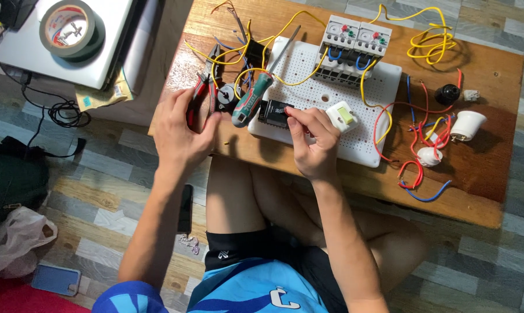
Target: Stripping insulation from electrical wires and connecting them to a switch socket using pliers and a screwdriver.
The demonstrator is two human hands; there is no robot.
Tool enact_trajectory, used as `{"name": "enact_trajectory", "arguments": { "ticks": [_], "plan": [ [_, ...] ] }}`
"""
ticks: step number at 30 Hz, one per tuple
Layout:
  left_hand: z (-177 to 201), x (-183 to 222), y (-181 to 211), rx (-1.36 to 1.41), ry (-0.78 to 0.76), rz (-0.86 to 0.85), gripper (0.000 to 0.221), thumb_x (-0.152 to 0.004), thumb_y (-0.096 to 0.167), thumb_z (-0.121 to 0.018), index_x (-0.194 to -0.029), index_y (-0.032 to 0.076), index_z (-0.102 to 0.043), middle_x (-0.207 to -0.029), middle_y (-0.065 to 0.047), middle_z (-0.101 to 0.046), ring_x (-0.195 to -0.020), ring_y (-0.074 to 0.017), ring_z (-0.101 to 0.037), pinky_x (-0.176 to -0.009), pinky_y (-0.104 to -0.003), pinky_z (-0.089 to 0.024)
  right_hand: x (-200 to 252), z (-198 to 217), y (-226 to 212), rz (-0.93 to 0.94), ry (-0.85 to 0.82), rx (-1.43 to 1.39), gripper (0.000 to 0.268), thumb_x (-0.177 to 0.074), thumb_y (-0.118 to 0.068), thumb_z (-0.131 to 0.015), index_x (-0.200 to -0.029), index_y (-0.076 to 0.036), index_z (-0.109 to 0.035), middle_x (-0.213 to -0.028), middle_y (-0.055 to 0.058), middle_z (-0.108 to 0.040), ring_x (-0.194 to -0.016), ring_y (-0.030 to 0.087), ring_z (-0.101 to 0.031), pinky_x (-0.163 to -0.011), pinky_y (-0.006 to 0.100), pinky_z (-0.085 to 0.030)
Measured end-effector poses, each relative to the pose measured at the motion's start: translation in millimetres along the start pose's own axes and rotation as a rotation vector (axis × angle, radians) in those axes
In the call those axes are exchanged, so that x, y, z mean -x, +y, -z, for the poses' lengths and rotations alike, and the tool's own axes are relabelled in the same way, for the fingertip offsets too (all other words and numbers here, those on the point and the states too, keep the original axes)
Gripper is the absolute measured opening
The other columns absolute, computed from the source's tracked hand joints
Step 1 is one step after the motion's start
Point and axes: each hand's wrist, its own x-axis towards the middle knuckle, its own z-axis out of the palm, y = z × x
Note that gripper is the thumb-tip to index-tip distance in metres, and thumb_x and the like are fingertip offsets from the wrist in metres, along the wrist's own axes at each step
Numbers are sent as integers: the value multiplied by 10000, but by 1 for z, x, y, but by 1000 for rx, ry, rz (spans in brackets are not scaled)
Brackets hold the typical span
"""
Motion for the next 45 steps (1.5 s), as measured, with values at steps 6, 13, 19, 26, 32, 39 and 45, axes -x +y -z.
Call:
{"name": "enact_trajectory", "arguments": {
  "ticks": [6, 13, 19, 26, 32, 39, 45],
  "plan": [
    [-11, -15, -46, 50, -316, 88, 1071, -630, 467, -958, -1456, -72, -539, -1129, -288, -621, -1000, -508, -628, -857, -585, -500, 0, 1, -1, 8, 15, -8, 165, -1034, -63, -642, -1120, -54, -782, -784, 86, -683, -696, 175, -569, -641, 300, -445],
    [-28, -29, -97, -429, -579, 100, 1083, -562, 580, -894, -1395, -35, -572, -1106, -232, -553, -992, -501, -635, -826, -581, -579, 3, 5, 5, 21, 39, -8, 141, -1017, -53, -656, -1074, -57, -785, -835, 91, -719, -733, 212, -607, -675, 320, -472],
    [11, -28, -91, -375, -681, 197, 606, -747, 318, -682, -1283, 47, -611, -1123, -219, -570, -977, -530, -664, -843, -604, -553, 3, 6, 2, 36, 24, -17, 149, -1029, -66, -637, -1066, -63, -781, -857, 78, -725, -773, 219, -612, -733, 337, -479],
    [58, -6, -19, 222, -331, 417, 505, -752, 75, -650, -1216, 69, -453, -1037, -244, -611, -912, -442, -678, -782, -514, -527, 2, 6, 3, 55, 23, -13, 145, -1016, -40, -650, -1062, -73, -783, -883, 81, -737, -813, 245, -632, -776, 358, -493],
    [50, 6, 42, 115, -32, -103, 277, -758, 35, -834, -836, 102, -576, -899, -101, -541, -745, -337, -613, -641, -347, -538, 3, 5, 2, 68, 19, -25, 143, -1004, -34, -672, -1050, -78, -800, -875, 69, -737, -820, 224, -616, -790, 346, -497],
    [19, 3, 68, -9, -54, -460, 287, -797, 158, -822, -701, 113, -555, -738, -57, -492, -772, -315, -636, -694, -419, -516, 16, 6, 28, 102, -17, 24, 90, -960, 10, -720, -940, -61, -771, -845, 89, -713, -826, 291, -597, -800, 386, -515],
    [-2, 13, 60, -60, 53, -487, 326, -704, 80, -840, -706, 95, -515, -807, -80, -444, -968, -360, -654, -999, -576, -389, 10, 8, 12, 89, -61, -3, 109, -937, 56, -723, -948, -43, -768, -826, 123, -655, -845, 309, -545, -825, 420, -496]
  ]
}}
